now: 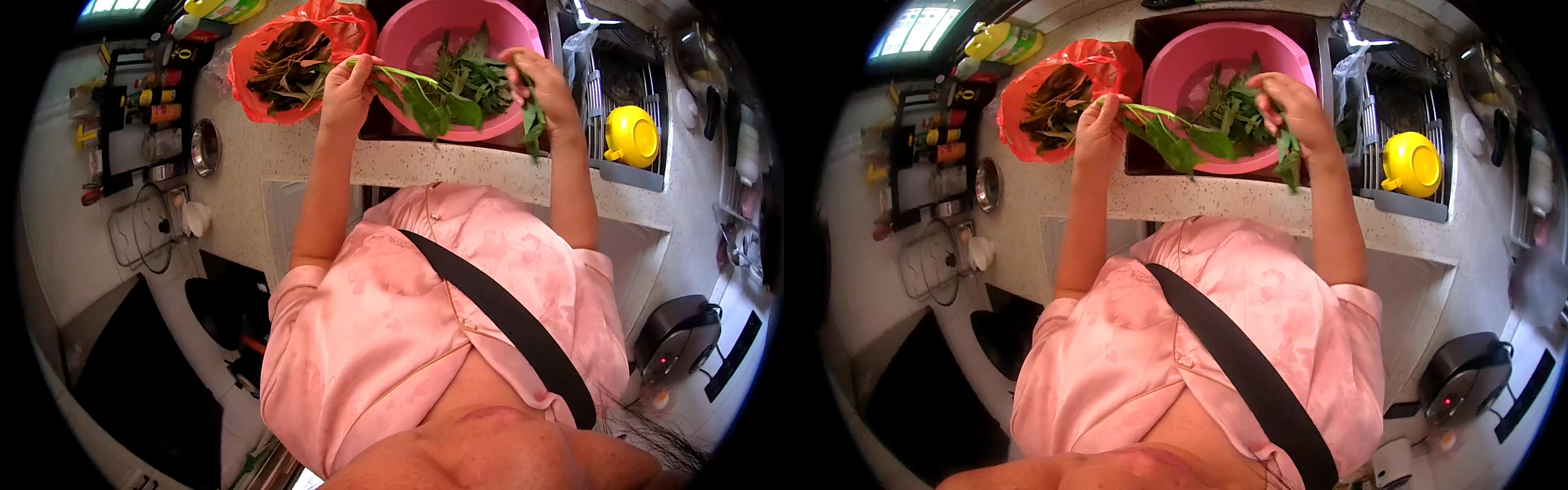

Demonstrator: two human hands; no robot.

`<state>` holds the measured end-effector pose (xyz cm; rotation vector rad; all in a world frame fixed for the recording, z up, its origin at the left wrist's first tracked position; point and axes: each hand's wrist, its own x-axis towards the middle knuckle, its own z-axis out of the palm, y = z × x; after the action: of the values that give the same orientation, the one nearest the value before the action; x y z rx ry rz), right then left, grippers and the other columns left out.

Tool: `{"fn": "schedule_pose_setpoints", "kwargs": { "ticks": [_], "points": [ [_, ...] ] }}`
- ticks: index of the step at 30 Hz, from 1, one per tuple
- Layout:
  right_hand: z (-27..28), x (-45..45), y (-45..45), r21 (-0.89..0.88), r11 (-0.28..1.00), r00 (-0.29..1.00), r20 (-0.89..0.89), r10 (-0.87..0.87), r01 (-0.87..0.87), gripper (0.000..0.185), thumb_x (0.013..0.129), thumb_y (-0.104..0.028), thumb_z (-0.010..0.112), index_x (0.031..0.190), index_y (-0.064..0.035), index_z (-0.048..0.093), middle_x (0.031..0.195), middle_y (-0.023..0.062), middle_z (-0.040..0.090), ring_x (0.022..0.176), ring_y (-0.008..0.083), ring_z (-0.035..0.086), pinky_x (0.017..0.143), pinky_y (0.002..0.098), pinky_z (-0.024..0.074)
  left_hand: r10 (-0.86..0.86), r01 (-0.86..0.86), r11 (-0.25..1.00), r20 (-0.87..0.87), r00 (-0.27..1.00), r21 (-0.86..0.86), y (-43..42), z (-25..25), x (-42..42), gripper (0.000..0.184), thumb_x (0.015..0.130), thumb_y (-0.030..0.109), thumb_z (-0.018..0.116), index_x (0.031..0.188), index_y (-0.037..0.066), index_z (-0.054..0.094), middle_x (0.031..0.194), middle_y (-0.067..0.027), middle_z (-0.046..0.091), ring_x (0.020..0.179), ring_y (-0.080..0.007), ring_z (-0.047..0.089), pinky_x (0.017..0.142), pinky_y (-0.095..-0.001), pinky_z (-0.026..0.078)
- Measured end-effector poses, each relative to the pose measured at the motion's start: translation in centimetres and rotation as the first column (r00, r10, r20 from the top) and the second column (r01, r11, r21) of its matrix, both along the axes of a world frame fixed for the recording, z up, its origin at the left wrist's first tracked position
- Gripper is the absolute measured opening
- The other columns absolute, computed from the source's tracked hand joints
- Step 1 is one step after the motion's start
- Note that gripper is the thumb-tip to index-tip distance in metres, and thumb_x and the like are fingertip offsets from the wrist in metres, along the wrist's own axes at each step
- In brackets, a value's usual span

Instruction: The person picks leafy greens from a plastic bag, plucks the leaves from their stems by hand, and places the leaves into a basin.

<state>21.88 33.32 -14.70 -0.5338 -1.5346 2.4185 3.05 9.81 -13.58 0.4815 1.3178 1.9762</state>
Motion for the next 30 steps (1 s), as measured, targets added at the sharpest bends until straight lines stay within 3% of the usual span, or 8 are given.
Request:
{"fn": "schedule_pose_setpoints", "kwargs": {
  "ticks": [4, 8, 11, 19, 21, 22, 25, 30],
  "points": [
    [1.2, -2.4, -3.7, 0.062, 0.949, 0.948, 0.09, 0.304, -0.31, 0.023, 0.089, -0.022, 0.054, 0.097, -0.0035, 0.065, 0.062, -0.0061, 0.047, 0.05, 0.0015, 0.039, 0.042, 0.0163, 0.0288, -0.103, 0.103, 0.995, 0.088, 0.991, 0.007, 1.1, 0.1, 1.0, 0.023, 0.093, 0.021, 0.053, 0.089, -0.001, 0.061, 0.072, -0.0074, 0.063, 0.063, -0.0152, 0.061, 0.059, -0.0278, 0.051],
    [-1.2, -4.4, -6.0, -0.08, 0.875, 0.877, -0.105, 0.47, -0.478, 0.017, 0.086, -0.019, 0.059, 0.089, -0.0019, 0.063, 0.066, -0.0067, 0.051, 0.054, 0.0001, 0.042, 0.047, 0.0162, 0.0333, -0.086, 0.087, 0.996, 0.076, 0.993, -0.021, 1.6, 0.2, 1.9, 0.021, 0.093, 0.018, 0.053, 0.089, -0.001, 0.061, 0.069, -0.0078, 0.063, 0.06, -0.0158, 0.061, 0.056, -0.0278, 0.052],
    [-1.6, -4.5, -6.6, -0.383, 0.848, 0.93, -0.144, 0.338, -0.367, 0.015, 0.084, -0.014, 0.058, 0.089, -0.0005, 0.062, 0.076, -0.0006, 0.062, 0.063, 0.0041, 0.056, 0.058, 0.0159, 0.0449, -0.07, 0.073, 0.997, 0.091, 0.993, -0.036, 1.2, -0.4, 1.8, 0.02, 0.092, 0.018, 0.054, 0.089, 0.0, 0.062, 0.071, -0.0073, 0.063, 0.063, -0.0148, 0.062, 0.057, -0.0253, 0.051],
    [-1.9, -3.7, -6.3, -0.245, 0.899, 0.931, -0.12, 0.344, -0.364, 0.022, 0.087, -0.014, 0.048, 0.087, 0.0013, 0.064, 0.072, -0.0003, 0.058, 0.062, 0.0054, 0.051, 0.059, 0.0199, 0.0417, -0.046, 0.058, 0.997, 0.192, 0.98, -0.058, 1.0, -1.8, 2.3, 0.022, 0.092, 0.022, 0.055, 0.09, 0.001, 0.062, 0.081, -0.0082, 0.065, 0.069, -0.0139, 0.063, 0.064, -0.0261, 0.053],
    [-2.2, -3.8, -6.6, 0.147, 0.978, 0.989, -0.009, 0.148, -0.145, 0.022, 0.085, -0.011, 0.046, 0.078, 0.0021, 0.062, 0.068, 0.001, 0.056, 0.06, 0.0062, 0.049, 0.057, 0.0206, 0.0394, -0.048, 0.062, 0.995, 0.183, 0.982, -0.075, 1.4, -1.9, 2.9, 0.023, 0.094, 0.022, 0.051, 0.091, 0.001, 0.061, 0.082, -0.0093, 0.065, 0.072, -0.0155, 0.064, 0.066, -0.0282, 0.053],
    [-2.4, -3.8, -6.8, 0.15, 0.978, 0.989, -0.007, 0.148, -0.145, 0.022, 0.085, -0.011, 0.046, 0.078, 0.0021, 0.062, 0.068, 0.001, 0.056, 0.06, 0.0062, 0.049, 0.057, 0.0206, 0.0394, -0.043, 0.06, 0.994, 0.175, 0.984, -0.093, 1.6, -2.0, 3.2, 0.024, 0.096, 0.022, 0.047, 0.092, 0.001, 0.059, 0.084, -0.0105, 0.065, 0.074, -0.0171, 0.065, 0.067, -0.0304, 0.054],
    [-2.8, -4.1, -6.3, 0.099, 0.958, 0.963, -0.051, -0.266, 0.27, 0.025, 0.089, -0.017, 0.045, 0.076, -0.002, 0.061, 0.061, -0.0018, 0.051, 0.055, 0.0057, 0.045, 0.054, 0.0183, 0.0369, -0.018, 0.026, 0.999, 0.171, 0.985, -0.047, 1.7, -2.9, 2.8, 0.023, 0.095, 0.021, 0.049, 0.093, 0.001, 0.06, 0.083, -0.0102, 0.066, 0.071, -0.0165, 0.064, 0.064, -0.0291, 0.053],
    [0.3, -1.8, -5.2, 0.013, 0.999, 0.999, 0.002, 0.044, -0.044, 0.027, 0.089, -0.022, 0.047, 0.08, -0.0027, 0.063, 0.057, -0.0032, 0.047, 0.05, 0.0049, 0.042, 0.048, 0.019, 0.0373, 0.099, -0.091, 0.995, 0.208, 0.973, -0.048, 1.2, -1.9, 2.8, 0.02, 0.091, 0.021, 0.057, 0.088, 0.002, 0.062, 0.077, -0.0063, 0.064, 0.066, -0.0136, 0.062, 0.059, -0.0256, 0.051]
  ]
}}
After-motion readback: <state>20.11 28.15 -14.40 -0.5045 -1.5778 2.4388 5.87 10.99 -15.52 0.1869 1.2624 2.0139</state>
